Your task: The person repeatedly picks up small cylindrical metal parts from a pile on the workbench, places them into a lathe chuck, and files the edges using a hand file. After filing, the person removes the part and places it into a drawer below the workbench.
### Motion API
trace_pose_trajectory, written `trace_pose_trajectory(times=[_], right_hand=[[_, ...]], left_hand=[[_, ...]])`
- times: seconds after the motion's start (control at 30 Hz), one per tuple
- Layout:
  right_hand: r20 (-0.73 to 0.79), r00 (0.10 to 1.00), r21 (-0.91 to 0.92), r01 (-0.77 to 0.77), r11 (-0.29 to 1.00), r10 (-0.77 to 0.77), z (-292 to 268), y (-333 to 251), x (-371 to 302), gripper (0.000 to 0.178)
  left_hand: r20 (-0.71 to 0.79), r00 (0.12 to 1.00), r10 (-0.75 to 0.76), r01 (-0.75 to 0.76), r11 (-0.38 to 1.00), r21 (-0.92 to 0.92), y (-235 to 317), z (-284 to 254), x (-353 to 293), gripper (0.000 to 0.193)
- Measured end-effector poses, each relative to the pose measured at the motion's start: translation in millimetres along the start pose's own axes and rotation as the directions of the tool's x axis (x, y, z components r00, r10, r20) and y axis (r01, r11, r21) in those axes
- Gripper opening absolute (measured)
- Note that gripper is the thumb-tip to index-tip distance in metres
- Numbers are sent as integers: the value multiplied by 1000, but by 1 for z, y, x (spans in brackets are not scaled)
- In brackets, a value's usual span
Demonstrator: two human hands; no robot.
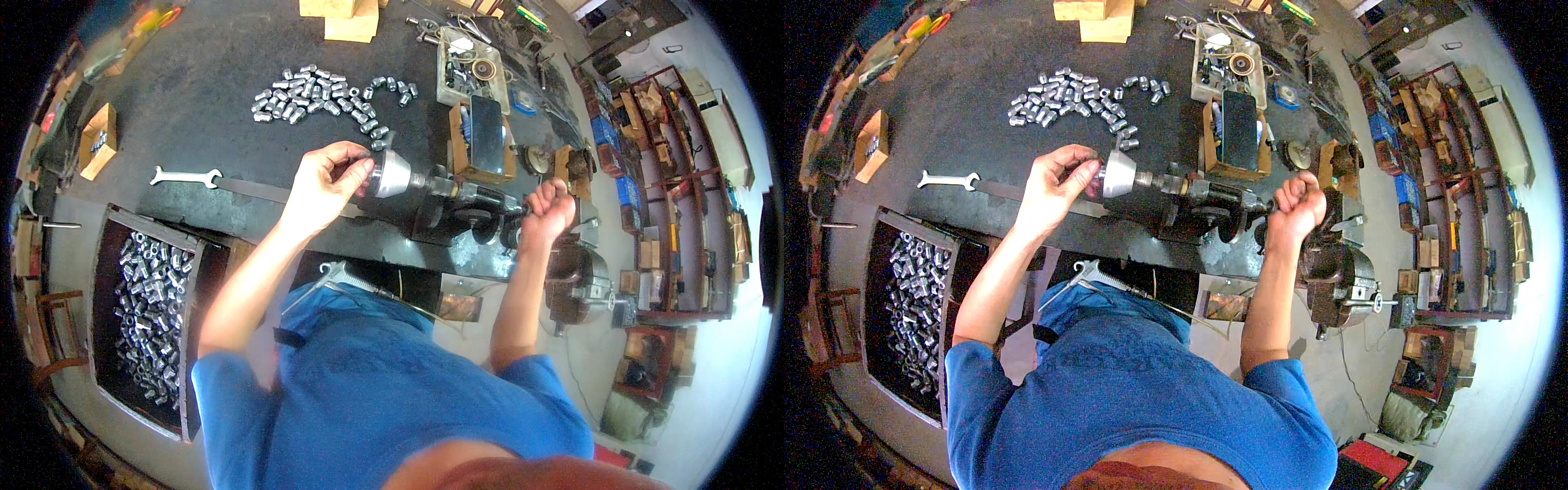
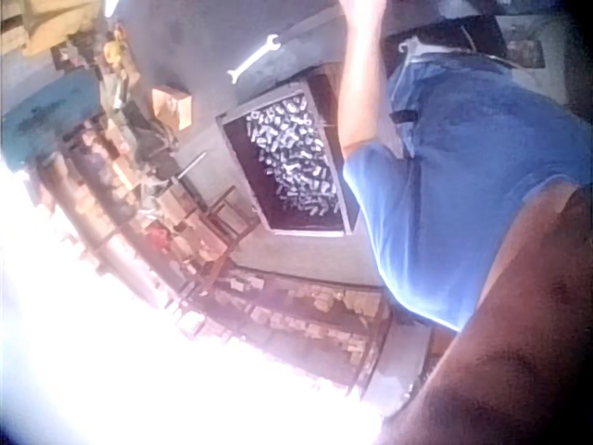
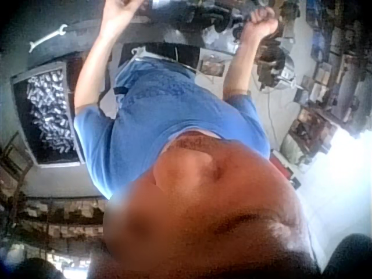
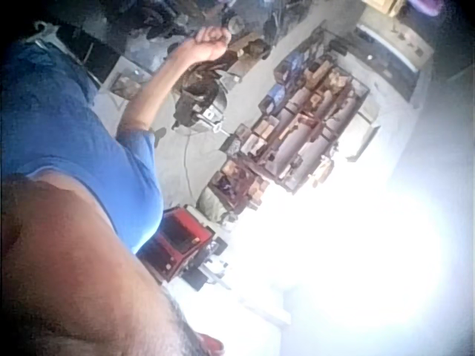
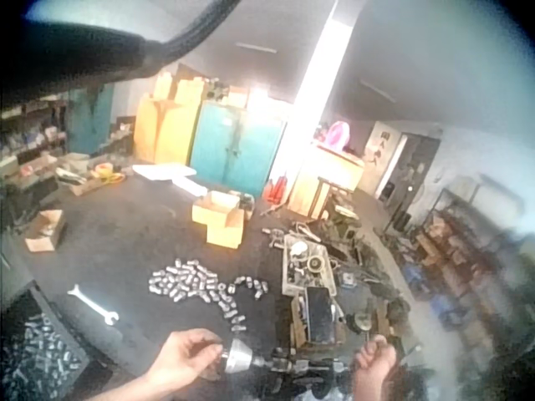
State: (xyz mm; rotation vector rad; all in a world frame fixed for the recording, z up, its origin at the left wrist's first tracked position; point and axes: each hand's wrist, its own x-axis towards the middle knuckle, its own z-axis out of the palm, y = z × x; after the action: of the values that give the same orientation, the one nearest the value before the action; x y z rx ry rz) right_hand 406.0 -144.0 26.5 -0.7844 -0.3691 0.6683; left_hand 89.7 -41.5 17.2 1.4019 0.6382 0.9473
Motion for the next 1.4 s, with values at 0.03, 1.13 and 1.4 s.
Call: trace_pose_trajectory(times=[0.03, 1.13, 1.4], right_hand=[[-23, 999, -40, 32, 999, -33, 2, 6, 7, 11], [14, 983, -325, 179, 929, -184, -11, 34, 23, 14], [83, 980, -108, 190, 976, -182, -14, -7, -58, 9]], left_hand=[[-6, 1000, 12, -12, 1000, -10, -1, 1, 0, 14], [31, 989, -148, 151, 947, -283, -1, 0, 6, 17], [2, 982, -189, 179, 924, -339, 5, -1, 2, 16]])
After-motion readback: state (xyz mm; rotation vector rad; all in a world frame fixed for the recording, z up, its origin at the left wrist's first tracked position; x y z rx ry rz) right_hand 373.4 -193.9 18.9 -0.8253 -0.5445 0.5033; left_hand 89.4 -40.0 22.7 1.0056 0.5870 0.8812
